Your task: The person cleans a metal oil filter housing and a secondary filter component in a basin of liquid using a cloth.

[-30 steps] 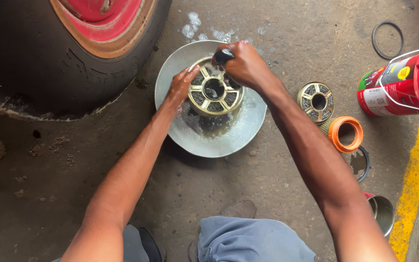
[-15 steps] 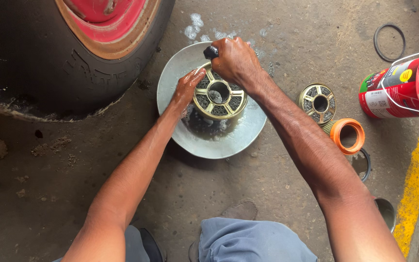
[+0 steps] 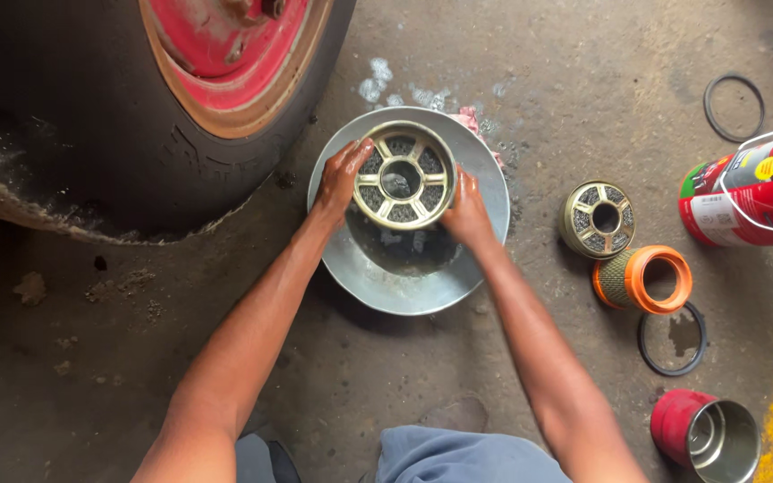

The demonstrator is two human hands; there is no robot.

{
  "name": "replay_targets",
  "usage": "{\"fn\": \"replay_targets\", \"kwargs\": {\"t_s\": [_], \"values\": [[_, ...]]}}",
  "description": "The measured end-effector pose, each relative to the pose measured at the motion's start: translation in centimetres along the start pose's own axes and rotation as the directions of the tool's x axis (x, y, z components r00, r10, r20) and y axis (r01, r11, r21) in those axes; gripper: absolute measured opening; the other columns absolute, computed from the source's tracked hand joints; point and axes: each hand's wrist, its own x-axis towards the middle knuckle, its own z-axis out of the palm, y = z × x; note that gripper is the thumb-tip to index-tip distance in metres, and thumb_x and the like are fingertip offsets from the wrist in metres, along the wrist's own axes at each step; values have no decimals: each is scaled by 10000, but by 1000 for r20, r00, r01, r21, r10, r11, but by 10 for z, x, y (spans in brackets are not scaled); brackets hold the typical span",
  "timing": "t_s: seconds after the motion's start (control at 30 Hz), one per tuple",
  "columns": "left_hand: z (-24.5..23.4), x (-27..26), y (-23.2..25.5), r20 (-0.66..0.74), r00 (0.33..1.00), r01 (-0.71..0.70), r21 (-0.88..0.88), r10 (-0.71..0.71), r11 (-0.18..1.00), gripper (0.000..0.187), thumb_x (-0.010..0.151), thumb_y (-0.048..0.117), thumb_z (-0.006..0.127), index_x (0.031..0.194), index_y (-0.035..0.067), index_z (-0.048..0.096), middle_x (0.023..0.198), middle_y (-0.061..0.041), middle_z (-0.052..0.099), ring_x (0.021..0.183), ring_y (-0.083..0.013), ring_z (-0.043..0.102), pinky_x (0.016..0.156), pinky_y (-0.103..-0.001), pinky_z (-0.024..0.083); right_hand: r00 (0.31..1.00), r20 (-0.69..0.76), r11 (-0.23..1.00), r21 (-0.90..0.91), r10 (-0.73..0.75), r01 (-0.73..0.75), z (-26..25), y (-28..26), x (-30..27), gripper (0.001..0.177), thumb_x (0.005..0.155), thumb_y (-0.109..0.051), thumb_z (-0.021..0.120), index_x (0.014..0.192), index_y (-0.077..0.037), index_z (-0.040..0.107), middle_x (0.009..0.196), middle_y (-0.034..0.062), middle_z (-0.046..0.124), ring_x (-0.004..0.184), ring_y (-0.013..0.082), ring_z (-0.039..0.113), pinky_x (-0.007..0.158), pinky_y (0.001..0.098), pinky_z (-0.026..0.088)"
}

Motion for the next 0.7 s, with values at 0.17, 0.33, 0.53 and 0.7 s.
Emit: {"fn": "replay_targets", "kwargs": {"t_s": [0.17, 0.33, 0.53, 0.7], "values": [[12, -13, 18, 13, 1000, -17, -51, 18, 999, 533, 987, 395, 603, 1349, 8, 656, 1297, -106, 697, 1245, -200, 604, 1076, -329, 426, 995, 22, 988, -116, -101, 103, 35, -10, -47, 749, 750, 18, 714, 1468, -31, 507, 1446, 288, 531, 1315, 447, 505, 1103, 517, 453], [13, -17, 23, -18, 1000, 6, -63, -7, 998, 532, 974, 410, 617, 1351, 36, 650, 1316, -99, 684, 1257, -201, 591, 1088, -341, 408, 786, 520, 885, 113, 334, -452, 20, 33, -8, 611, 798, -23, 681, 1398, -43, 566, 1284, 239, 631, 1173, 414, 610, 967, 495, 505], [18, -15, 31, -43, 999, 32, -10, -33, 999, 528, 993, 431, 578, 1373, 68, 622, 1336, -78, 654, 1311, -165, 550, 1113, -333, 372, 917, 127, 914, -207, 379, -350, 30, 6, -4, 318, 975, -267, 811, 1143, -33, 676, 1073, 188, 710, 994, 348, 726, 862, 446, 576], [15, -11, 26, -12, 999, -52, -89, 51, 995, 524, 1018, 391, 598, 1358, -3, 660, 1326, -154, 679, 1277, -238, 593, 1112, -366, 423, 947, -80, 887, -383, -310, 258, 74, -30, -56, 648, 543, -61, 738, 1185, -72, 656, 1151, 244, 714, 1069, 458, 661, 787, 476, 524]]}}
